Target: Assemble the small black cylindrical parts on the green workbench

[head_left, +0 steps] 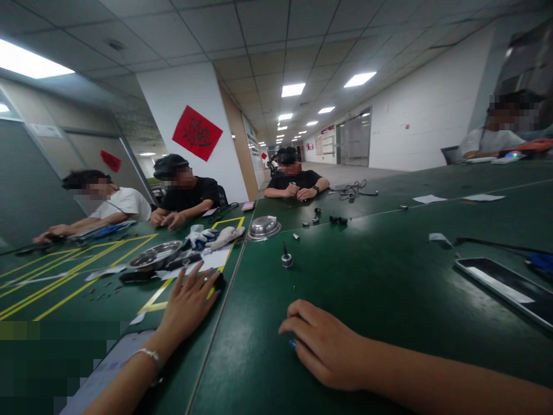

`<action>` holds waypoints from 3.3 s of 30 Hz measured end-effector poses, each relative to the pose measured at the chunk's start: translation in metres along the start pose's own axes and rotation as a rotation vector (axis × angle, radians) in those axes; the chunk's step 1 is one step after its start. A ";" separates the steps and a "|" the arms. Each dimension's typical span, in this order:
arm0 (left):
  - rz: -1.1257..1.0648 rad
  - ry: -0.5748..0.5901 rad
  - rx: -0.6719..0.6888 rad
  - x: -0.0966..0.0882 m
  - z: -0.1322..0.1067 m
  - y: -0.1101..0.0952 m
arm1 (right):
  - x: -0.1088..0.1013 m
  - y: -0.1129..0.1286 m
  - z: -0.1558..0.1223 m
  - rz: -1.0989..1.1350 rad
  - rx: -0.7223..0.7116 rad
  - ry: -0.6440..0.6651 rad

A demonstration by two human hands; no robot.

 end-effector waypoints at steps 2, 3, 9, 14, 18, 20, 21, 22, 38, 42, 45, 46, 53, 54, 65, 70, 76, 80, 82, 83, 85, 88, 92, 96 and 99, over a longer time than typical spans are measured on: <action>0.003 0.016 0.024 0.003 0.000 -0.001 | 0.001 0.000 0.000 -0.004 -0.006 0.002; 0.002 0.033 0.044 0.005 0.000 -0.002 | 0.001 -0.001 0.000 -0.006 -0.009 0.002; -0.107 0.146 0.135 0.013 0.002 -0.010 | 0.003 0.000 -0.001 -0.026 -0.028 0.003; -0.271 0.208 0.147 0.020 0.003 -0.013 | 0.002 0.001 -0.001 -0.037 -0.037 -0.006; -0.202 0.218 0.068 0.028 0.002 -0.002 | 0.001 0.001 0.000 -0.034 -0.033 0.002; -0.134 0.237 0.005 0.031 0.001 0.005 | 0.002 0.001 0.000 -0.031 -0.031 0.003; -0.116 0.255 -0.017 0.032 0.000 0.007 | 0.002 0.001 0.000 -0.030 -0.031 0.002; -0.109 0.275 -0.031 0.034 -0.001 0.009 | 0.002 0.001 0.000 -0.030 -0.031 0.001; -0.668 0.222 0.000 0.019 0.000 -0.031 | 0.002 0.002 0.000 -0.030 -0.030 0.013; -0.803 0.251 0.061 0.003 -0.003 -0.082 | 0.003 0.002 0.000 -0.022 -0.033 0.011; -0.922 0.311 0.170 -0.025 -0.013 -0.131 | 0.001 0.002 0.000 -0.011 -0.030 -0.033; -0.955 0.344 0.212 -0.033 -0.018 -0.147 | -0.001 0.001 0.000 -0.008 -0.019 -0.064; -0.906 0.333 0.199 -0.044 -0.032 -0.166 | -0.009 -0.008 -0.002 -0.096 0.086 -0.197; -0.883 0.323 0.175 -0.040 -0.032 -0.162 | -0.009 -0.011 -0.002 -0.120 0.113 -0.197; -0.849 0.302 0.233 -0.038 -0.033 -0.160 | 0.001 -0.027 0.000 -0.218 0.227 -0.127; -0.890 0.272 0.227 -0.038 -0.028 -0.159 | 0.003 -0.031 0.001 -0.248 0.240 -0.113; -0.954 0.237 0.164 -0.046 -0.018 -0.156 | -0.001 -0.028 0.001 -0.189 0.229 -0.119; -0.922 0.191 0.088 -0.046 -0.013 -0.147 | -0.006 -0.029 0.001 -0.119 0.216 -0.185; -0.917 0.169 0.047 -0.045 -0.012 -0.142 | -0.006 -0.029 0.000 -0.037 0.191 -0.211; -0.923 0.162 0.028 -0.044 -0.013 -0.139 | -0.006 -0.028 0.000 0.009 0.177 -0.216; -0.949 0.166 0.017 -0.042 -0.014 -0.138 | -0.006 -0.026 0.000 0.073 0.152 -0.223; -0.995 0.233 0.057 -0.038 -0.018 -0.144 | -0.009 -0.023 -0.001 0.088 0.125 -0.248; -1.033 0.324 0.061 -0.034 -0.021 -0.148 | -0.012 -0.022 -0.001 0.037 0.115 -0.273; -1.040 0.341 0.093 -0.036 -0.020 -0.152 | -0.013 -0.019 0.001 -0.023 0.102 -0.259; -1.043 0.344 0.156 -0.040 -0.020 -0.156 | -0.012 -0.017 0.002 0.012 0.086 -0.245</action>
Point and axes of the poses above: each hand's wrist, its own z-axis towards the middle knuckle, its own x-axis out of the palm, y = z × x, the point moved 9 cm from there along z, towards the middle knuckle, and after that the axes turned 1 degree about -x, right-handed, at the moved point
